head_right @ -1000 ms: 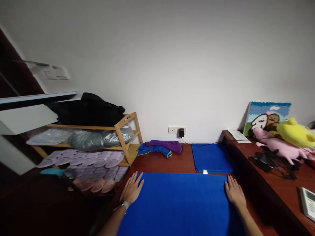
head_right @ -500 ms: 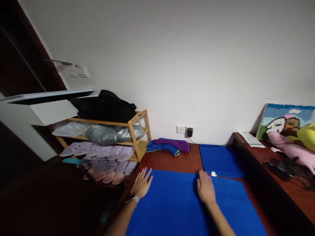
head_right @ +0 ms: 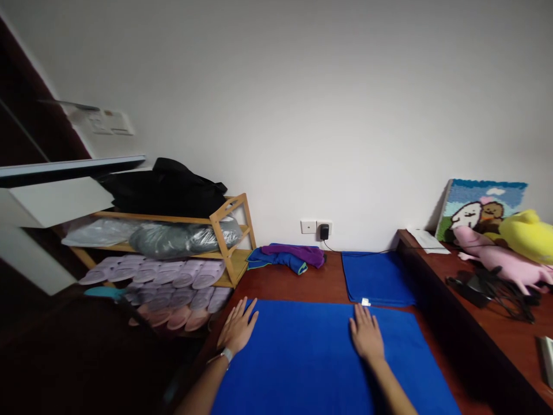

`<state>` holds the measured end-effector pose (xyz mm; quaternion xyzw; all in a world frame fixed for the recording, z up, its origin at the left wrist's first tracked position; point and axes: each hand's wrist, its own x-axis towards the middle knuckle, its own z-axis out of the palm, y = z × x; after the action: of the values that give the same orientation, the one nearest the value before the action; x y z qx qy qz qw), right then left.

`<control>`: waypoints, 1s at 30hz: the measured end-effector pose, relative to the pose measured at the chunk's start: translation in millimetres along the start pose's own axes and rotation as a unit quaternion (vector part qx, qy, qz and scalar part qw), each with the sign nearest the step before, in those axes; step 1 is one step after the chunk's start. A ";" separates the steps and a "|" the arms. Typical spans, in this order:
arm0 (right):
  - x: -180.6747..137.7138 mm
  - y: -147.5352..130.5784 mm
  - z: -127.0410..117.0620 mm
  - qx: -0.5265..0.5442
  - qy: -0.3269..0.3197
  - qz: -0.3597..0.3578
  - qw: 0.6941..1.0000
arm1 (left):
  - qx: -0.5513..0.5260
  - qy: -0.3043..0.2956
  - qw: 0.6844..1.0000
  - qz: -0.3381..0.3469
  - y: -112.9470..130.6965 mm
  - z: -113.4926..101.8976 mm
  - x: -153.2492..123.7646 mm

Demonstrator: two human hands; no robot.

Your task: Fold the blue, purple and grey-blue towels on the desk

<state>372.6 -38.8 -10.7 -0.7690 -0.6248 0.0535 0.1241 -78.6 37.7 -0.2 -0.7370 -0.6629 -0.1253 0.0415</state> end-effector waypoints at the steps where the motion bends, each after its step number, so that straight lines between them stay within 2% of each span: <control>1: 0.5 30.2 -5.1 -0.005 0.009 0.024 1.000 | 0.001 0.002 1.000 0.000 0.0 0.4 0.1; 4: 2.1 103.6 -19.4 -0.009 0.025 0.072 0.997 | 0.002 0.005 1.000 -0.003 -0.5 2.0 0.4; 6: 4.6 136.1 -22.8 0.009 0.053 0.091 0.994 | 0.001 0.004 1.000 -0.004 -1.1 2.8 0.5; 8: 8.2 156.6 -20.2 0.045 0.078 0.103 0.991 | -0.001 0.003 1.000 -0.002 -1.7 3.2 0.4; 12: 12.8 171.9 -11.3 0.102 0.092 0.127 0.982 | -0.009 0.003 1.000 -0.002 -1.7 2.4 -0.4; 14: 12.2 169.4 -11.6 0.117 0.094 0.133 0.980 | -0.011 0.001 1.000 -0.004 -1.0 2.0 -1.2; 16: 9.8 155.7 -15.4 0.129 0.105 0.119 0.979 | -0.014 0.003 1.000 -0.007 -0.4 1.9 -2.0; 18: 5.5 124.3 -20.2 0.135 0.119 0.082 0.980 | -0.020 0.006 1.000 -0.007 0.1 1.9 -2.7; 20: -1.3 71.7 -23.3 0.130 0.117 0.025 0.984 | -0.025 0.005 1.000 -0.006 0.6 1.3 -3.2; 22: -11.3 1.6 -22.3 0.115 0.092 -0.036 0.988 | -0.026 0.002 1.000 -0.007 1.4 -0.3 -3.4; 25: -30.1 -112.0 -12.5 0.108 0.018 -0.126 0.986 | -0.022 -0.003 1.000 -0.010 2.9 -3.7 -3.6; 27: -40.7 -174.0 -3.2 0.108 -0.031 -0.168 0.979 | -0.019 -0.007 1.000 -0.009 3.6 -5.3 -3.7; 29: -46.3 -212.9 5.3 0.102 -0.075 -0.182 0.975 | -0.017 -0.009 1.000 -0.009 3.6 -5.5 -3.7; 30: -46.9 -222.1 8.5 0.096 -0.088 -0.179 0.975 | -0.016 -0.009 1.000 -0.010 3.4 -5.0 -3.6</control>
<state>150.1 -41.6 34.9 -0.6219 -0.7525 0.1574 0.1494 -76.3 32.7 4.1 -0.7320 -0.6685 -0.1296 0.0230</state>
